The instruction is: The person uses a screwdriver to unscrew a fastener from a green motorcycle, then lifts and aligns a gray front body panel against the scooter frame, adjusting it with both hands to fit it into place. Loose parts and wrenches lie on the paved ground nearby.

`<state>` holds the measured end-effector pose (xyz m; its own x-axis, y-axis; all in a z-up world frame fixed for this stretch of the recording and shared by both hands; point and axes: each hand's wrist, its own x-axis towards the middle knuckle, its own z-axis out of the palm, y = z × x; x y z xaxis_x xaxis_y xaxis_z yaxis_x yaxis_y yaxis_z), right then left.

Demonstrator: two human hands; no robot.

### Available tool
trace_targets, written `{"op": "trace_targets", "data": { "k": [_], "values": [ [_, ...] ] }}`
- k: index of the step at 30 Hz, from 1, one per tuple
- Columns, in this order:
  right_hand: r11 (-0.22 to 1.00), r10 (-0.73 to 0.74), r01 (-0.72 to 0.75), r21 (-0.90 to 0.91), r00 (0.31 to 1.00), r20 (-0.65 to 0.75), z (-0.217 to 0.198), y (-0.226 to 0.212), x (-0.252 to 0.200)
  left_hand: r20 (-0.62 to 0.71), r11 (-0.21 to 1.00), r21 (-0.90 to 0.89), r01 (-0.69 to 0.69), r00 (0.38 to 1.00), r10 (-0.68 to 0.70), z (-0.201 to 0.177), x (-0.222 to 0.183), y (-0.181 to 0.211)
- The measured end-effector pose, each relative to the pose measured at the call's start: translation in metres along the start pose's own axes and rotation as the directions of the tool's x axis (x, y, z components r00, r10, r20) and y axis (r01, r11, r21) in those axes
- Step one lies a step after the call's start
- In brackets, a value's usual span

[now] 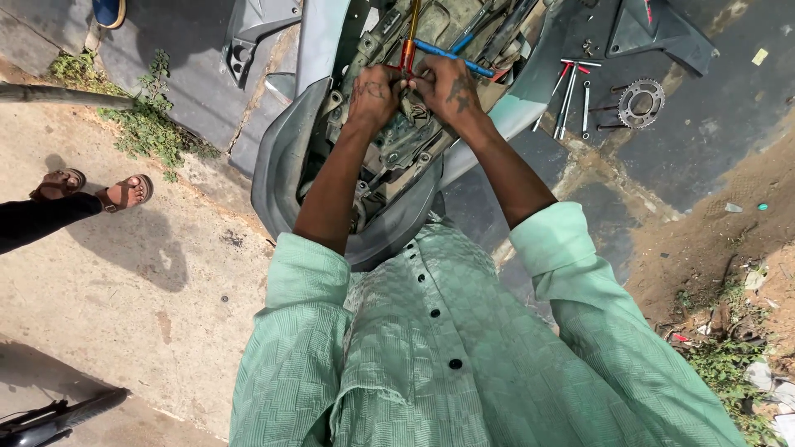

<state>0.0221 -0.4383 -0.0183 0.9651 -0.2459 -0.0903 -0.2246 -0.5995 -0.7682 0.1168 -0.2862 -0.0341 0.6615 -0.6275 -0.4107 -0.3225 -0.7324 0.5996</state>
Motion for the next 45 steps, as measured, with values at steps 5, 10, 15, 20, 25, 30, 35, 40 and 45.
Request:
{"op": "trace_targets", "data": {
  "k": [5,10,15,20,25,30,35,40,45],
  "values": [
    [0.97,0.192,-0.214,0.119,0.967,0.169,0.011,0.007,-0.017,0.036,0.927,-0.277,0.254,0.967,-0.254,-0.018,-0.012,0.022],
    [0.862,0.488,-0.507,-0.001,0.828,0.276,0.022,0.008,-0.003,-0.104,0.954,-0.299,0.037,0.992,-0.071,0.007,-0.003,-0.013],
    [0.762,0.605,-0.647,0.017,0.722,0.337,0.018,-0.007,-0.001,-0.089,0.962,-0.274,0.022,0.995,-0.048,0.001,-0.018,-0.004],
    [0.667,0.695,-0.739,0.094,0.662,0.281,0.025,-0.017,0.002,-0.173,0.962,-0.232,-0.146,0.979,0.107,0.006,-0.052,0.003],
    [0.752,0.608,-0.653,0.093,0.741,0.284,0.033,0.018,0.013,-0.37,0.95,-0.102,-0.296,0.898,0.24,0.011,-0.117,0.0],
    [0.558,0.641,-0.776,0.294,0.628,0.44,0.036,0.027,0.022,-0.441,0.927,0.054,-0.372,0.824,0.357,0.014,-0.118,0.001],
    [0.752,0.583,-0.616,0.236,0.788,0.2,0.035,0.016,0.003,-0.312,0.985,-0.05,-0.165,0.939,0.141,0.0,-0.06,0.016],
    [0.747,0.592,-0.6,0.285,0.796,0.126,0.049,0.026,-0.004,0.012,0.998,0.061,0.022,1.0,-0.023,-0.008,-0.019,0.019],
    [0.792,0.564,-0.536,0.294,0.825,-0.016,0.057,0.028,-0.012,0.21,0.976,0.205,0.077,0.97,-0.121,-0.011,0.0,0.031]
  ]
}}
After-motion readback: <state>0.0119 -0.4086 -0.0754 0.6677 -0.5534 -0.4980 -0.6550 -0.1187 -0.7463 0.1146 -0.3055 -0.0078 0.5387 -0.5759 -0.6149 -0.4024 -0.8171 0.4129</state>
